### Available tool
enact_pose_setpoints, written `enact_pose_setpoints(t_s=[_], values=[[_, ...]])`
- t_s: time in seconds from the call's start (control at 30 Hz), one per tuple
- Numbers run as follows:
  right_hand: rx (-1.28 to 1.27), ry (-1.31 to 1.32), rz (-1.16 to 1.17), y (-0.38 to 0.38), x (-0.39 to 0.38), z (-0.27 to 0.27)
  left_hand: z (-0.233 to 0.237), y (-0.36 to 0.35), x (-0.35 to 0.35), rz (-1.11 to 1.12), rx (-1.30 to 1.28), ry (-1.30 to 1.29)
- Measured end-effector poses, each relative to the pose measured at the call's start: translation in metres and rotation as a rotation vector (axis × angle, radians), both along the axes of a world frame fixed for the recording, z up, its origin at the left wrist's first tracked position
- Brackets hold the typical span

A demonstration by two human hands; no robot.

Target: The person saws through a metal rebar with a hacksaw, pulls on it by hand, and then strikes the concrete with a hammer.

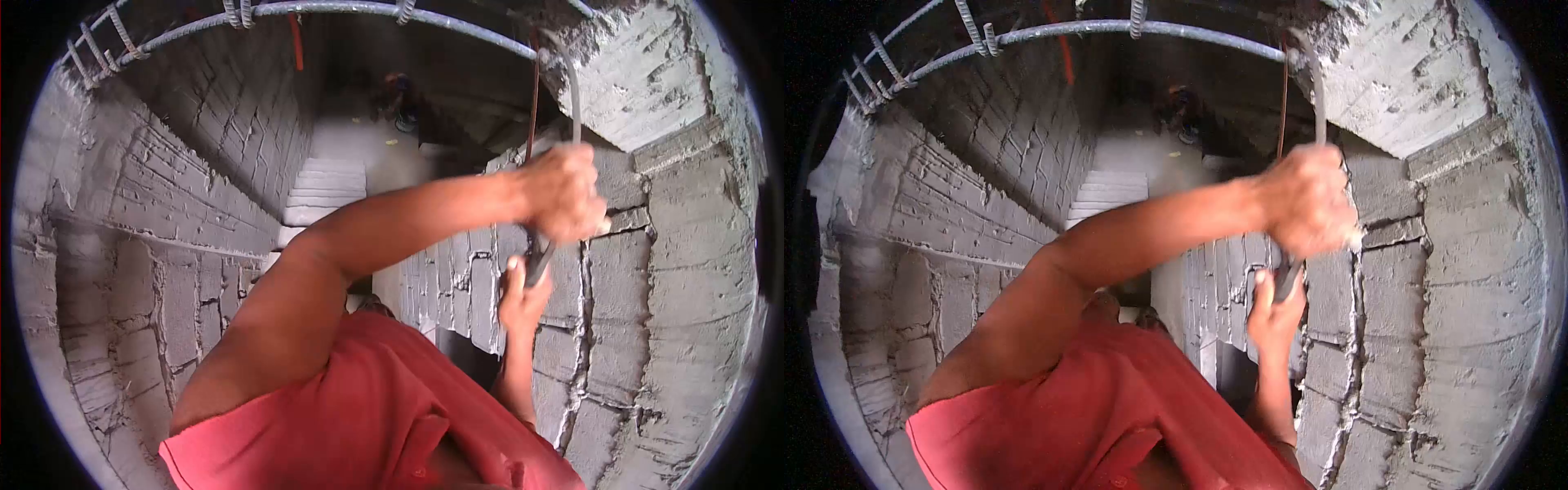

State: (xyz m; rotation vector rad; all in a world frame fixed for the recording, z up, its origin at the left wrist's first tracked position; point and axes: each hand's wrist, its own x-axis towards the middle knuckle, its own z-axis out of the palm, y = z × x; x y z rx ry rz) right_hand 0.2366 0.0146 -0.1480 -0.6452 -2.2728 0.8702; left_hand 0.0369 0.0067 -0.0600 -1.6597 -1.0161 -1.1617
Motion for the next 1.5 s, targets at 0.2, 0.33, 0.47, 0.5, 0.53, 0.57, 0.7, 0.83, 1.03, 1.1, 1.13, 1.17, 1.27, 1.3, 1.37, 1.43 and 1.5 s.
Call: enact_pose_setpoints(t_s=[0.2,0.33,0.47,0.5,0.53,0.57,0.7,0.83,1.03,1.1,1.13,1.17,1.27,1.3,1.37,1.43,1.5], values=[[0.007,0.153,0.133,0.035,-0.066,0.044,0.039,0.025,-0.068,0.104,-0.085,0.087],[-0.156,0.168,0.132,0.033,-0.062,0.038,0.061,0.004,-0.037,-0.07,-0.128,0.006],[-0.116,0.315,0.182,0.029,-0.063,0.031,0.093,-0.054,-0.039,0.205,-0.106,0.074],[-0.124,0.34,0.185,0.027,-0.06,0.03,0.103,-0.063,-0.059,0.227,0.02,0.157],[-0.26,0.227,0.183,0.024,-0.052,0.04,0.111,-0.087,-0.08,0.358,0.045,0.134],[-0.272,0.247,0.153,0.021,-0.05,0.037,0.12,-0.113,-0.093,0.428,0.106,0.118],[-0.185,0.35,0.117,0.023,-0.059,0.021,0.134,-0.201,-0.162,0.869,-0.028,0.055],[-0.221,0.364,0.148,0.021,-0.072,0.012,0.131,-0.224,-0.171,0.814,-0.125,0.188],[-0.136,0.326,0.119,0.009,-0.078,0.008,0.144,-0.246,-0.162,0.916,-0.208,-0.141],[-0.022,0.345,0.071,0.008,-0.082,0.005,0.145,-0.245,-0.17,1.049,-0.235,-0.209],[0.028,0.303,0.069,0.015,-0.087,0.009,0.143,-0.245,-0.171,1.112,-0.241,-0.179],[0.02,0.287,0.03,0.01,-0.084,-0.001,0.145,-0.24,-0.17,1.161,-0.298,-0.092],[0.047,0.364,0.027,-0.002,-0.089,0.003,0.137,-0.235,-0.178,1.092,-0.106,-0.06],[0.078,0.345,0.001,-0.002,-0.09,0.005,0.133,-0.234,-0.182,1.069,-0.036,-0.019],[0.069,0.35,-0.012,-0.013,-0.091,0.017,0.129,-0.233,-0.18,1.072,0.005,-0.015],[0.103,0.348,-0.013,-0.007,-0.09,0.009,0.124,-0.233,-0.182,1.062,0.061,0.003],[0.144,0.352,-0.011,-0.007,-0.093,0.007,0.119,-0.23,-0.187,1.051,0.108,0.024]])
